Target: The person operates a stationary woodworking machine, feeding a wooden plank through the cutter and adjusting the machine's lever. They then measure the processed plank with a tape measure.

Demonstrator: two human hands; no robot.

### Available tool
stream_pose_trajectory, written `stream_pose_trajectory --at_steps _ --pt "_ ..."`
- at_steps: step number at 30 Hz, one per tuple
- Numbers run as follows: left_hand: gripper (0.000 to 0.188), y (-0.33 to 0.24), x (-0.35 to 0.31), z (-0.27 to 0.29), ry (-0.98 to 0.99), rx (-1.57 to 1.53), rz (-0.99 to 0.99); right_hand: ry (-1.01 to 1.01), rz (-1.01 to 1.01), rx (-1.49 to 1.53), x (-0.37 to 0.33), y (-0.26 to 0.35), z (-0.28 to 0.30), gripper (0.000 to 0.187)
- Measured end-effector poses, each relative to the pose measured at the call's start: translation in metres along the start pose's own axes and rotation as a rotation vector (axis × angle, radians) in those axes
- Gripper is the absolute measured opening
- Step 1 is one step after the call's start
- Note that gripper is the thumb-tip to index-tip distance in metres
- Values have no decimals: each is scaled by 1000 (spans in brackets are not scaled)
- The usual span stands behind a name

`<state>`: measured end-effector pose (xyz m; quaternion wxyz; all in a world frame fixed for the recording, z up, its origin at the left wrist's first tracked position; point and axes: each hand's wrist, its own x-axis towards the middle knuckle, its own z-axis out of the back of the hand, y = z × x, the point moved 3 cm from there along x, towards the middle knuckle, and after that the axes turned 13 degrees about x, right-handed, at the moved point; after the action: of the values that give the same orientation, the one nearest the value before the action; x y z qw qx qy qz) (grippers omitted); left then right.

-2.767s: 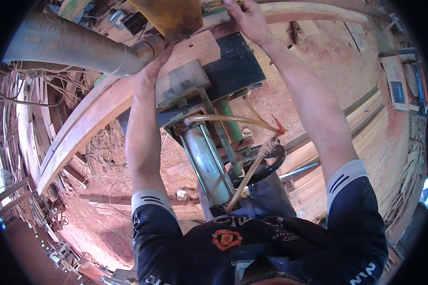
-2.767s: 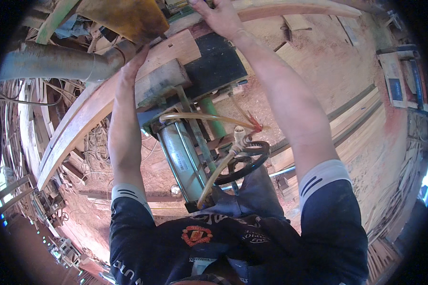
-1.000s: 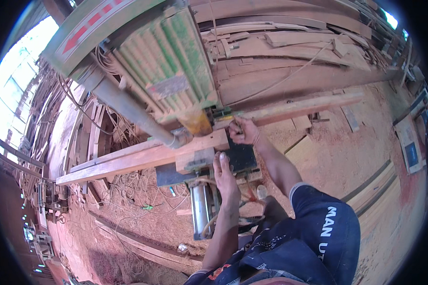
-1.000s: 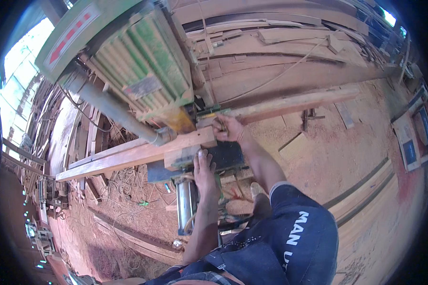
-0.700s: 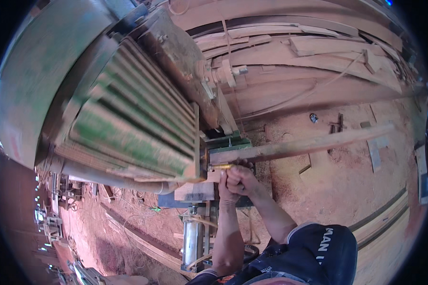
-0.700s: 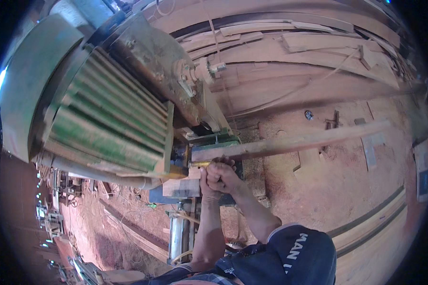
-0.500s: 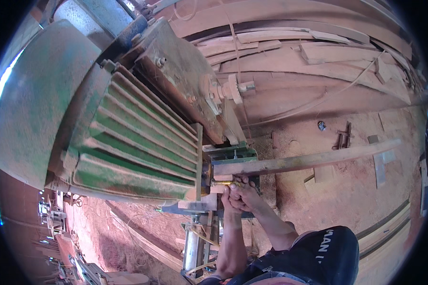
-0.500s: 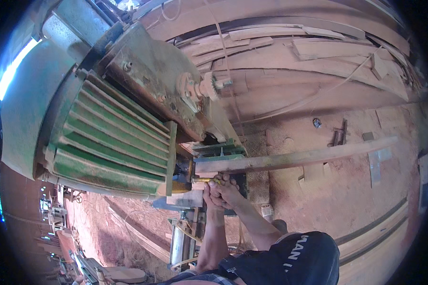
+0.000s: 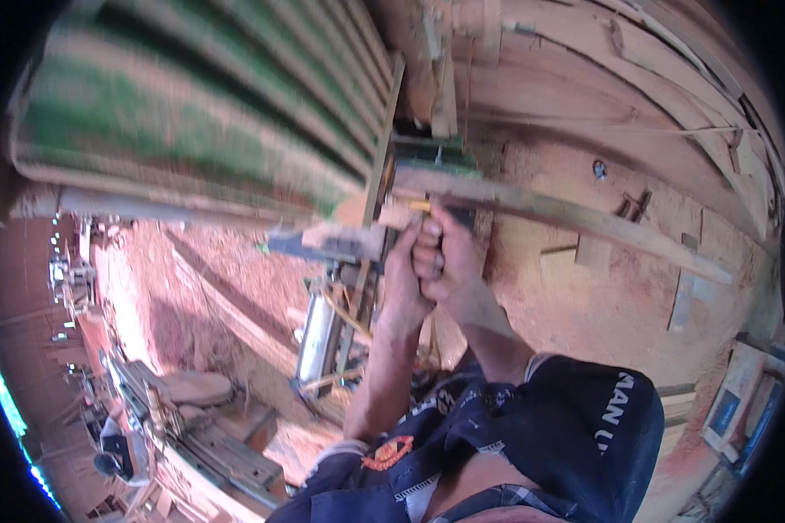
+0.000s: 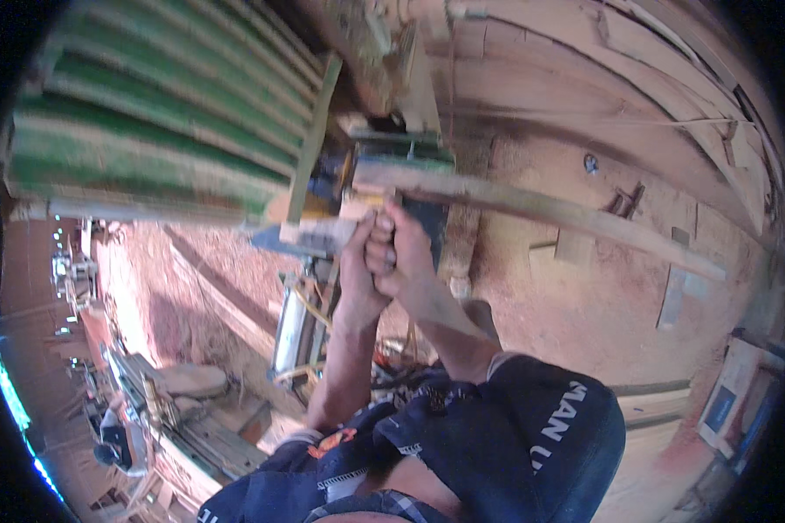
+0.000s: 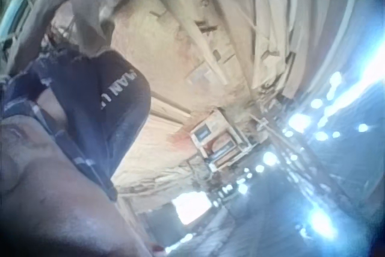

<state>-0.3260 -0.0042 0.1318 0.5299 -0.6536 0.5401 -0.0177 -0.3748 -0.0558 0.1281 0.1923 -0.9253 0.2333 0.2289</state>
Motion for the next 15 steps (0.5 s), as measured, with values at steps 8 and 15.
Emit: stream_pose_trajectory --at_steps 8,15 --pt "44 -54 -117 29 -4 704 -431 129 149 -185 -14 3 -8 41" --pt "28 -149 -227 291 -372 946 -720 -25 768 -718 -72 -25 97 44"
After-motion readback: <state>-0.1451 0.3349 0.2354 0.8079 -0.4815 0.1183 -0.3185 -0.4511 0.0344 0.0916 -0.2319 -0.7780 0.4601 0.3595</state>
